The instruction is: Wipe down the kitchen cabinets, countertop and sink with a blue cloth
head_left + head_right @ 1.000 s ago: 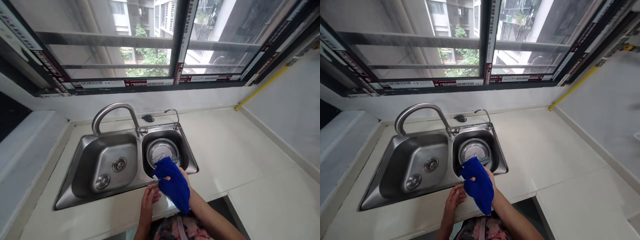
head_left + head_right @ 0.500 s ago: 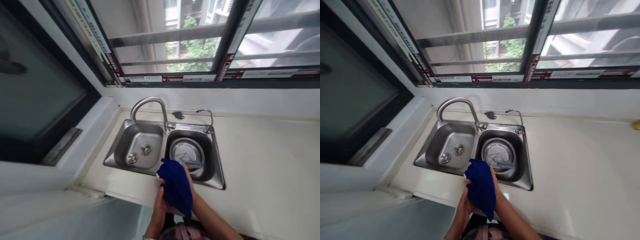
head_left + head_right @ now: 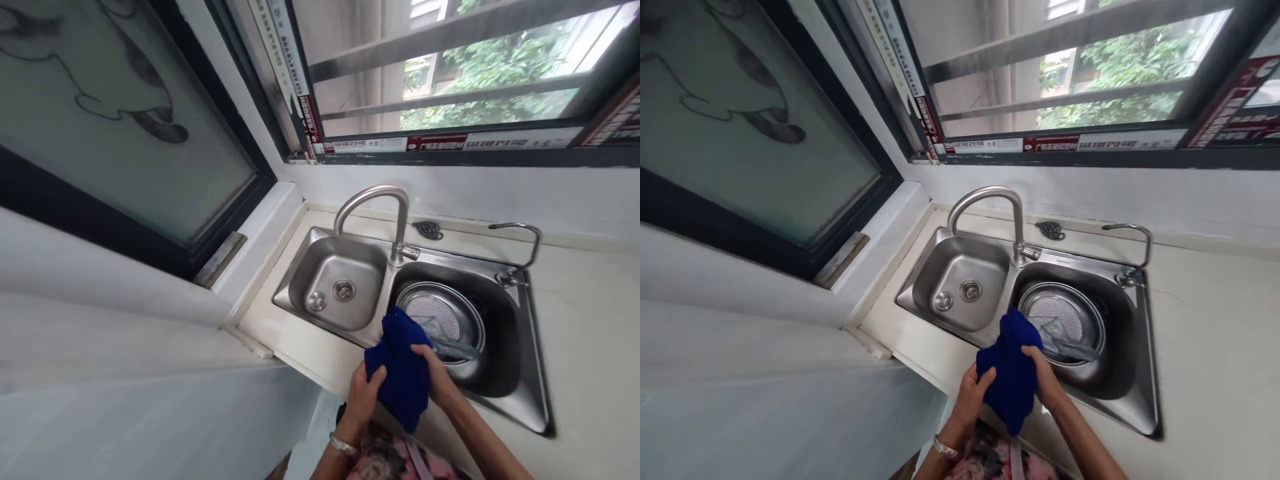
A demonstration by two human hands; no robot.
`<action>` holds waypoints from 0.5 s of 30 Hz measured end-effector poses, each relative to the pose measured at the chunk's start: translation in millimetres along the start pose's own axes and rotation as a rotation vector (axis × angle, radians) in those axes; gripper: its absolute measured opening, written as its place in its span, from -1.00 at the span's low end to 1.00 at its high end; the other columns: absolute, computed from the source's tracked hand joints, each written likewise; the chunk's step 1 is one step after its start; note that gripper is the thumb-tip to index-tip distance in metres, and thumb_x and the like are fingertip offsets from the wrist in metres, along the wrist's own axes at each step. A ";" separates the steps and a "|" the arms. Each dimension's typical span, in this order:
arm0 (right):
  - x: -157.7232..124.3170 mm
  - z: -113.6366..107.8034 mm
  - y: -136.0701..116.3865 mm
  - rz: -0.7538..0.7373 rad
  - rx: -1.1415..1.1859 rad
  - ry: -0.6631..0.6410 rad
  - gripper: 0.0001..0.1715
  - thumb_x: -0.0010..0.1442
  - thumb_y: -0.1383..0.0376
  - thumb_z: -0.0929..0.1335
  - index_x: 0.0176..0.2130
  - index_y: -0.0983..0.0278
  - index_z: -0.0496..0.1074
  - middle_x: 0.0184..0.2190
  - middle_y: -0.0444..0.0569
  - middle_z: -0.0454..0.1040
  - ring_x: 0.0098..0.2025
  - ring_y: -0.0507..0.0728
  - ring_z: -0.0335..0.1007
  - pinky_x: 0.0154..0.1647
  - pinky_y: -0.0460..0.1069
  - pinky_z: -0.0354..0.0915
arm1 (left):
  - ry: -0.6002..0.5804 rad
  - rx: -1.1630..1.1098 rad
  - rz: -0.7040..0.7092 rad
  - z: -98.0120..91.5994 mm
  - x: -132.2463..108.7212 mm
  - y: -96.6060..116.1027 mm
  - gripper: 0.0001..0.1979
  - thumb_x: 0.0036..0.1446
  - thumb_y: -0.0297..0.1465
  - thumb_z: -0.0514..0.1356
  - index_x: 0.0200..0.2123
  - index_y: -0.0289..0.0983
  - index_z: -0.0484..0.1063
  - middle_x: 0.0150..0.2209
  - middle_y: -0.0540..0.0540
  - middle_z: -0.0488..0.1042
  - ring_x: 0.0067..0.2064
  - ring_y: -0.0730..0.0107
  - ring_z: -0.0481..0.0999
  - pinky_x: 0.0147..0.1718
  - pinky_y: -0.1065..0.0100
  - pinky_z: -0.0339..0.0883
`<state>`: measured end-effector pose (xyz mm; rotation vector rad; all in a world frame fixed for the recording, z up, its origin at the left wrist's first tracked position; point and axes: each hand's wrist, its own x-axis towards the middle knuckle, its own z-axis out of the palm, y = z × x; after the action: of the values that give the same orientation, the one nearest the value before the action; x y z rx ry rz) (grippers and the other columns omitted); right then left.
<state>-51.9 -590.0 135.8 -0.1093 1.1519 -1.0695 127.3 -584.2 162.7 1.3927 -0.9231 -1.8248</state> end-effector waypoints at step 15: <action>16.1 121.5 -11.9 -0.257 0.070 0.204 -0.74 -0.11 0.13 0.47 -0.38 0.21 0.61 -0.41 0.00 0.65 -0.05 0.41 0.61 0.05 0.27 0.51 | 0.025 -0.116 0.025 -128.4 31.7 64.6 -0.45 0.00 -0.32 0.26 0.10 -0.30 0.39 0.17 -0.29 0.51 0.13 0.06 0.53 0.19 0.05 0.41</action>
<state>35.2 -660.2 187.2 -0.0959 1.3063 -1.3723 250.4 -663.6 176.9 1.3244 -0.8055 -1.8087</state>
